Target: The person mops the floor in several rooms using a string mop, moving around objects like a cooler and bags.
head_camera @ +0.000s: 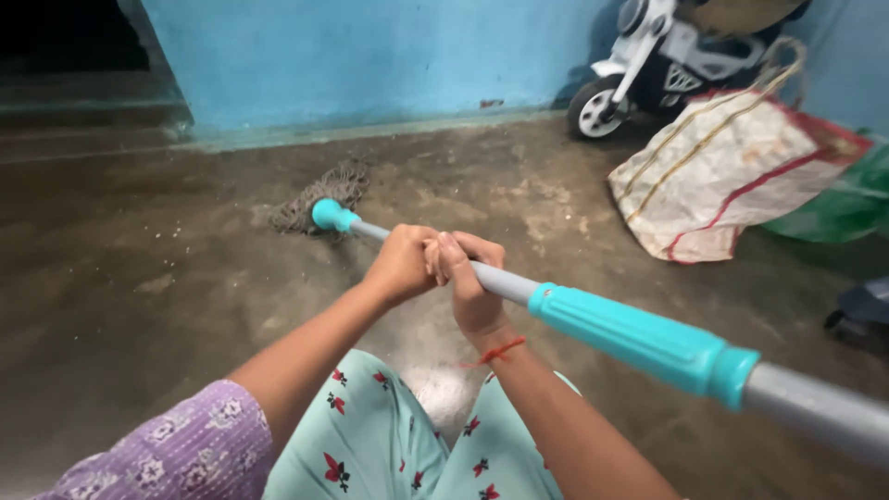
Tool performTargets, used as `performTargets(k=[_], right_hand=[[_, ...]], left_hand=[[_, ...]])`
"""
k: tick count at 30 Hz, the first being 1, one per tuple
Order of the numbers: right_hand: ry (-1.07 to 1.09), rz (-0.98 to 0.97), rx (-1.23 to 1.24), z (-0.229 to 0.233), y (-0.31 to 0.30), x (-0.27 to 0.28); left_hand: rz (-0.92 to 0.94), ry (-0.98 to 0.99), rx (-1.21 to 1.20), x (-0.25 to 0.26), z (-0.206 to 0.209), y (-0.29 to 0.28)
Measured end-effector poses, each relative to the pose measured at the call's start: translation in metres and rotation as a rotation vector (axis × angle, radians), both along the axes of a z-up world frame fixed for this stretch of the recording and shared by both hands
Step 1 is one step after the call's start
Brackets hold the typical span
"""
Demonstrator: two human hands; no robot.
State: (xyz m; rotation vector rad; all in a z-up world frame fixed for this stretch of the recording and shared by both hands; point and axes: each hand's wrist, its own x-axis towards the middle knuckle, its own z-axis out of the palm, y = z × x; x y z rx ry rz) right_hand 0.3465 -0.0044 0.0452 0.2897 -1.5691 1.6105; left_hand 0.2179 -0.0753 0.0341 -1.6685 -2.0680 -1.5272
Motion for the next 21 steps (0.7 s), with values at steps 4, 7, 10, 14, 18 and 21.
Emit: performTargets(k=[4,7,10,14,18,21], right_hand=[[-0.098,-0.100,0.065,-0.026,-0.007,-0.055],[-0.018,0.008,0.045,-0.039,0.001,-0.114],[0.022,-0.015,0.029,-0.049,0.016,-0.174],[0.041,-0.013,0.025,-0.059,0.032,-0.232],[0.025,-0.028,0.016,-0.064,0.037,-0.242],[0.002,-0.027,-0.027,-0.057,0.025,-0.216]], left_hand=[[0.037,-0.013,-0.079,-0.062,-0.024,-0.003],[0.105,0.201,0.044,-0.124,-0.047,0.009],[0.148,0.234,-0.032,-0.192,-0.063,0.026],[0.213,0.333,-0.047,-0.258,-0.079,0.045],[0.258,0.331,-0.053,-0.268,-0.089,0.053],[0.283,0.222,-0.032,-0.236,-0.083,0.042]])
